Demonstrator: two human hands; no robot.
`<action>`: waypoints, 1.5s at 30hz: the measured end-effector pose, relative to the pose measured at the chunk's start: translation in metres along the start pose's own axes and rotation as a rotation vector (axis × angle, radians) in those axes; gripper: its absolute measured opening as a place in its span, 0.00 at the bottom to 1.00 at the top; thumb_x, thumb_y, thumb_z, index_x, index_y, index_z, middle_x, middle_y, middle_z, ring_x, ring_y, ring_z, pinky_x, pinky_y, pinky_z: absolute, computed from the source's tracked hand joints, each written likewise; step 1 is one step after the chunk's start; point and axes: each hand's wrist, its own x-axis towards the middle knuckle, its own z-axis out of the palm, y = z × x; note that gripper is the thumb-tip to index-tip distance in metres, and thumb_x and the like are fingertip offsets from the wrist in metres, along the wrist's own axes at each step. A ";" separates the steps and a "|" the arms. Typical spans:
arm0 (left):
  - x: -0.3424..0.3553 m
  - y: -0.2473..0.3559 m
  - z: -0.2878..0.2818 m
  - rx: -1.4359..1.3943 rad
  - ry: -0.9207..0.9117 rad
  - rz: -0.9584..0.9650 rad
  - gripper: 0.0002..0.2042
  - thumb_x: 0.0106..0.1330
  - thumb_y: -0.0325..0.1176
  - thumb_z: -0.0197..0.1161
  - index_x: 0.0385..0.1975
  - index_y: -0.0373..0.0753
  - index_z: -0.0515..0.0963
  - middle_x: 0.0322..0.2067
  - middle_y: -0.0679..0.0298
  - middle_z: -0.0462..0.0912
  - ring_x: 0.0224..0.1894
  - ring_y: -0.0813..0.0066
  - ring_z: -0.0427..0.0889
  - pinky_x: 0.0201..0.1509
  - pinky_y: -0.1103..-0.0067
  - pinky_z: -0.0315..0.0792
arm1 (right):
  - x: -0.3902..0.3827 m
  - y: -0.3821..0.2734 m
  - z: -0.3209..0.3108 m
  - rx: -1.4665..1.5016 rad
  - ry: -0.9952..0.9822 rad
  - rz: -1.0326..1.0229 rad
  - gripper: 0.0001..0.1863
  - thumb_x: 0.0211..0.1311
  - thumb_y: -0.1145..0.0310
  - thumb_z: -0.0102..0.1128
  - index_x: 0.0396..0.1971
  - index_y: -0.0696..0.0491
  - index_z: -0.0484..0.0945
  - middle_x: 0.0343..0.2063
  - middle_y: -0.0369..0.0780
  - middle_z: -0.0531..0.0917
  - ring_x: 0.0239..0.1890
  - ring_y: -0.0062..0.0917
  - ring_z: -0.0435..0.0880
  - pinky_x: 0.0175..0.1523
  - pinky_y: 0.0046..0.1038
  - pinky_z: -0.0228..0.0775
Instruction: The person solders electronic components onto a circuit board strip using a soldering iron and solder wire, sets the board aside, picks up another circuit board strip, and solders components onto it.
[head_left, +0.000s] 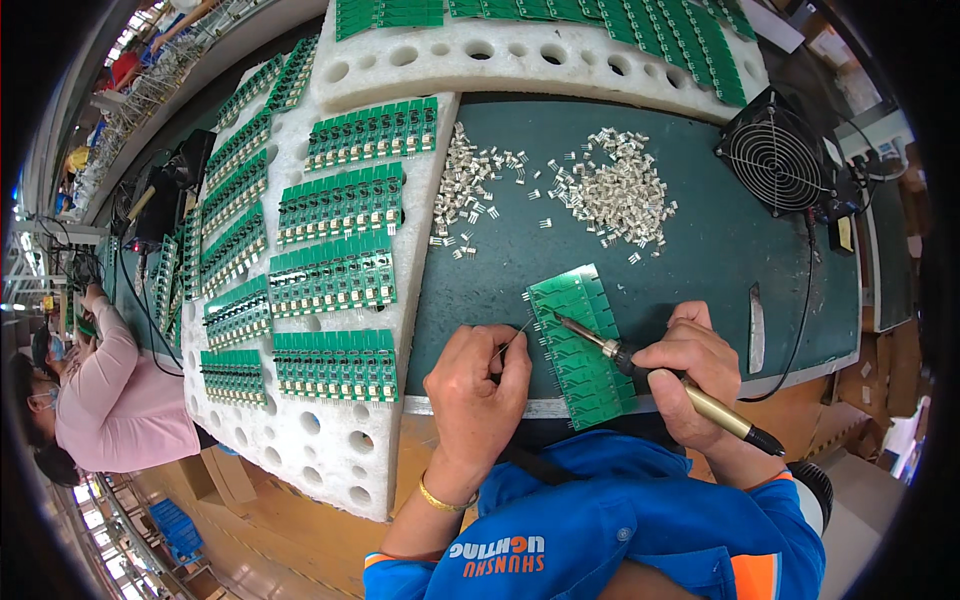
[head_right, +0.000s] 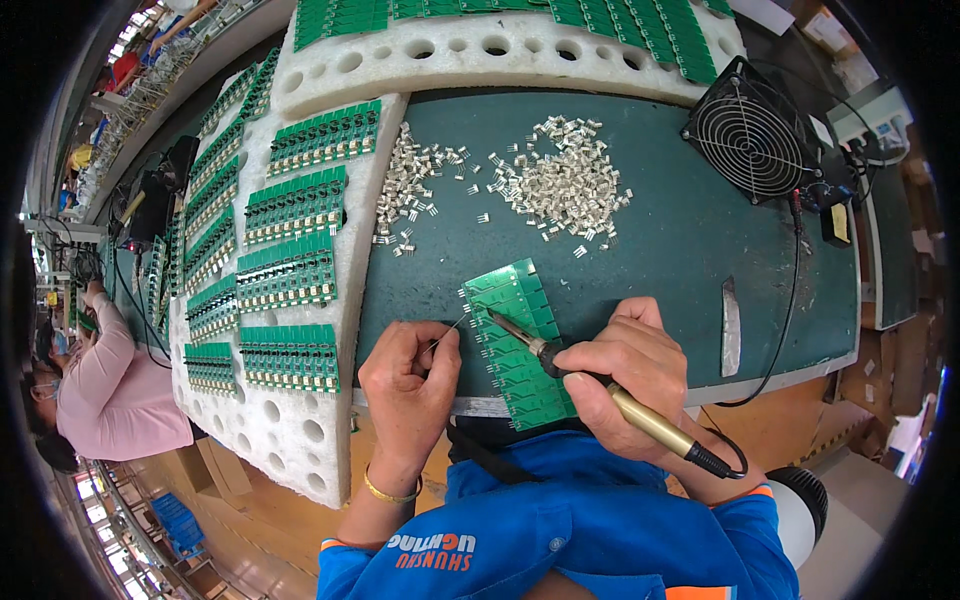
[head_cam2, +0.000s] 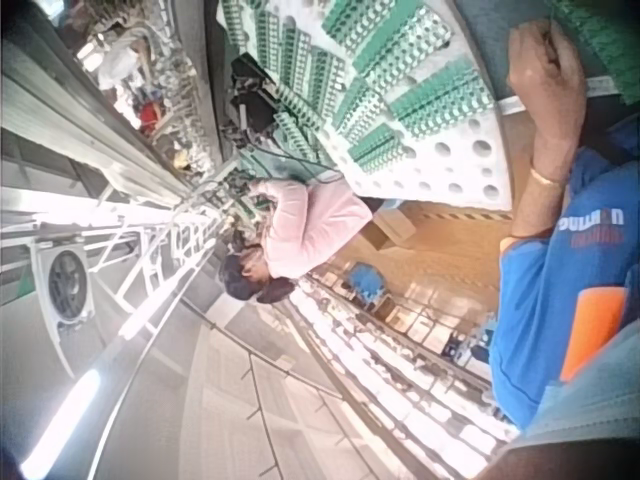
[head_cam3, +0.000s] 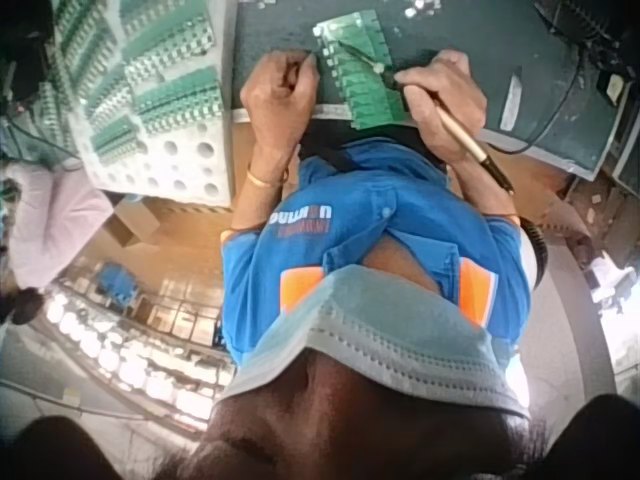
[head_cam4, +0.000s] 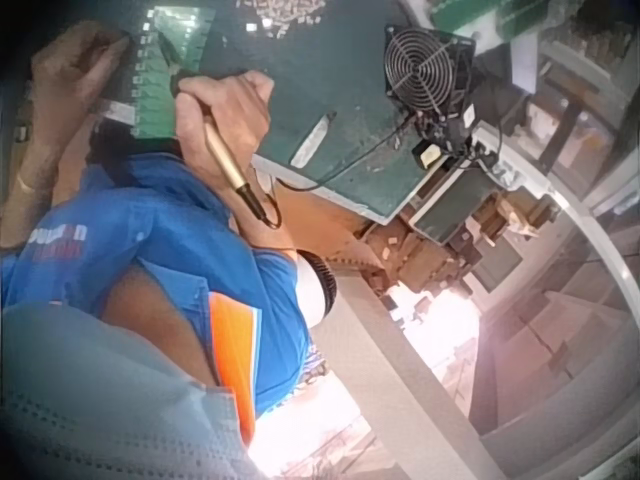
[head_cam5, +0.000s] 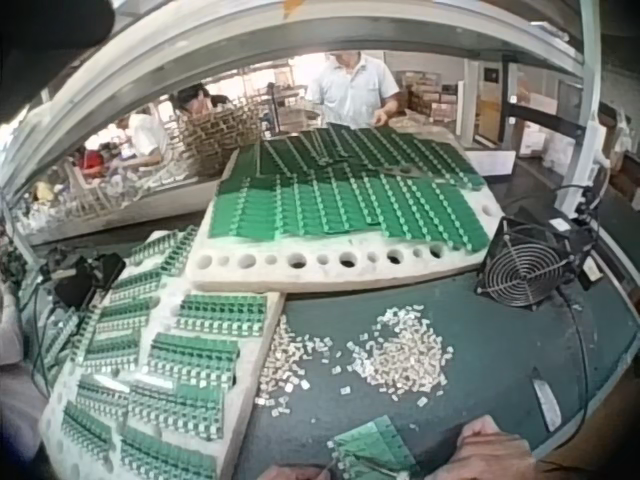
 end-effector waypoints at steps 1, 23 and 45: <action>0.000 0.000 -0.001 -0.001 -0.002 0.000 0.03 0.55 0.19 0.66 0.26 0.32 0.79 0.18 0.66 0.71 0.18 0.82 0.64 0.22 0.81 0.58 | -0.001 -0.001 -0.002 -0.001 0.001 0.001 0.06 0.58 0.69 0.63 0.32 0.55 0.80 0.19 0.37 0.78 0.17 0.28 0.70 0.37 0.33 0.61; -0.003 0.002 0.001 0.006 -0.037 -0.002 0.02 0.56 0.19 0.66 0.26 0.31 0.79 0.21 0.64 0.74 0.20 0.81 0.69 0.23 0.82 0.63 | -0.004 0.001 0.006 0.042 -0.008 0.023 0.06 0.58 0.69 0.64 0.32 0.55 0.81 0.18 0.36 0.79 0.17 0.27 0.71 0.37 0.32 0.62; -0.003 0.006 0.007 0.028 0.024 0.046 0.04 0.53 0.19 0.67 0.23 0.33 0.78 0.16 0.64 0.70 0.16 0.78 0.66 0.21 0.79 0.60 | -0.002 0.002 0.006 0.045 -0.011 0.008 0.06 0.56 0.70 0.64 0.33 0.54 0.81 0.19 0.36 0.78 0.17 0.27 0.71 0.38 0.33 0.61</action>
